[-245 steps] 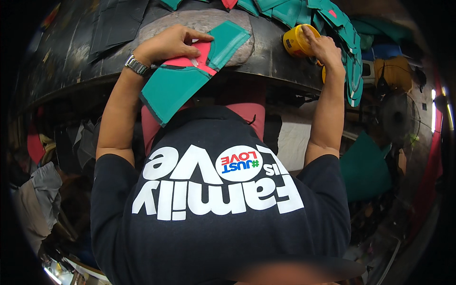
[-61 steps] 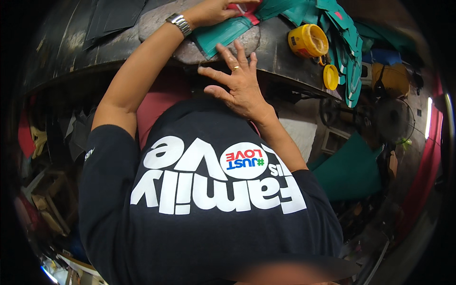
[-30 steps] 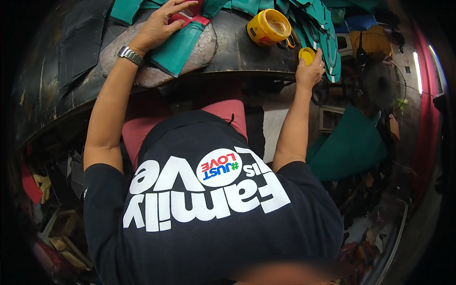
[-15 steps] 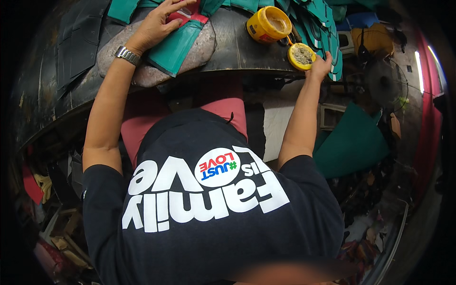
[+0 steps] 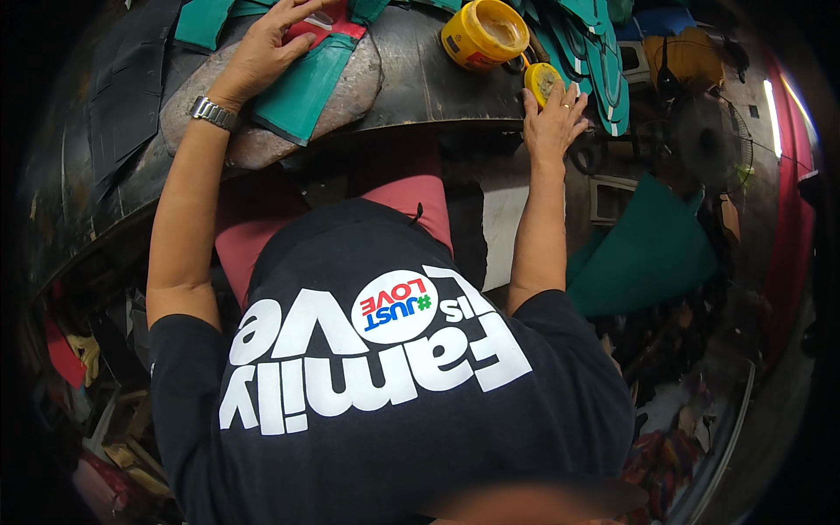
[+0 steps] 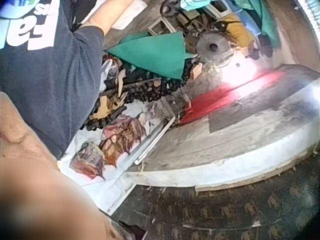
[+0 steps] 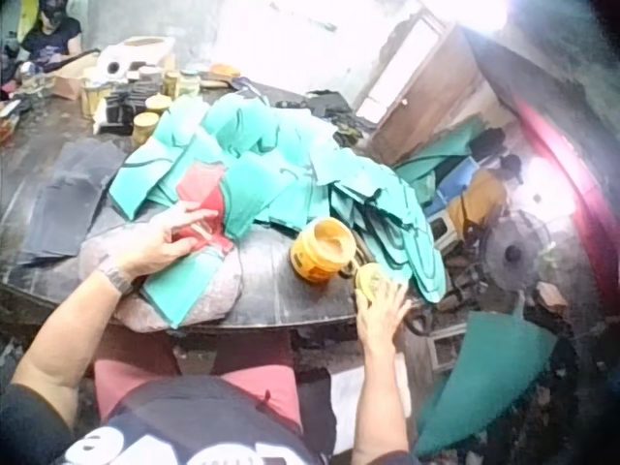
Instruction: The person repeatedly picks up green and pink material pieces, applies a paste from a yellow container to their edges, and places them on a workbench. The person handles the materials one at a time and continues the process throughout the clip.
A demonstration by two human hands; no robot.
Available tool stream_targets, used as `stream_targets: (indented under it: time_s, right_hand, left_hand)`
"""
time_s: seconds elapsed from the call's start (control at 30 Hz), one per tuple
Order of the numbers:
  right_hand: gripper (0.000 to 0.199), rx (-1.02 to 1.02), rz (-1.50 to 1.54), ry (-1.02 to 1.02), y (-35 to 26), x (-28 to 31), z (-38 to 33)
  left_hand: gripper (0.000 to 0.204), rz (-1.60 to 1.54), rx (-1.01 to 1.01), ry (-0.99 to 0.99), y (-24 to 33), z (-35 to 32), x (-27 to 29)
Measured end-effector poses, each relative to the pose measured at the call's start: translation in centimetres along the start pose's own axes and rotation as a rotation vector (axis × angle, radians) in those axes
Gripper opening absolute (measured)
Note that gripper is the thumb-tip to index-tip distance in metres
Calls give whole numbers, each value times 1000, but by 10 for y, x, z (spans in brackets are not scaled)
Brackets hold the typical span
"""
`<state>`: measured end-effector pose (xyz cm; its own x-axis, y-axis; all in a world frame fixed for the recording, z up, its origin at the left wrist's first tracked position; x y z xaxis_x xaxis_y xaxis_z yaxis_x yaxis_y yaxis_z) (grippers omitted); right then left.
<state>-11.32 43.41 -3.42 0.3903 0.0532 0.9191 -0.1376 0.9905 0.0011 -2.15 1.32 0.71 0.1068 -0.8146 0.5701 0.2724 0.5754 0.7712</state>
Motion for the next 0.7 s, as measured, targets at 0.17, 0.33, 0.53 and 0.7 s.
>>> stream_targets:
  time_s: [0.17,0.33,0.53,0.7]
  right_hand:
    - [67,21,185,88,-2,3,2]
    - [59,100,227,191,-7,13,-3]
    - [51,53,365,147,-3,18,-1]
    - [45,67,405,112,4,24,6]
  left_hand:
    - [52,101,-38,15,3,-1,3]
    - [51,112,-45,22,2,-1,2]
    - [52,143,-107,6,-7,0,0]
    - [55,-85,-172,38,-28,5,-2]
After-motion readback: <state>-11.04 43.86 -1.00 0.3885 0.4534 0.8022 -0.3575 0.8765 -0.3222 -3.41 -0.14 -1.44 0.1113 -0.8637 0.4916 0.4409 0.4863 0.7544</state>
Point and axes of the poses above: each hand's wrist, its own z-axis towards the middle knuckle, its own x-axis out of the back of the hand, y = z × x, the point moved 4 cm from there along z, towards the middle knuckle, and after that the axes turned 5 degrees about z, right-handed, at the moved point
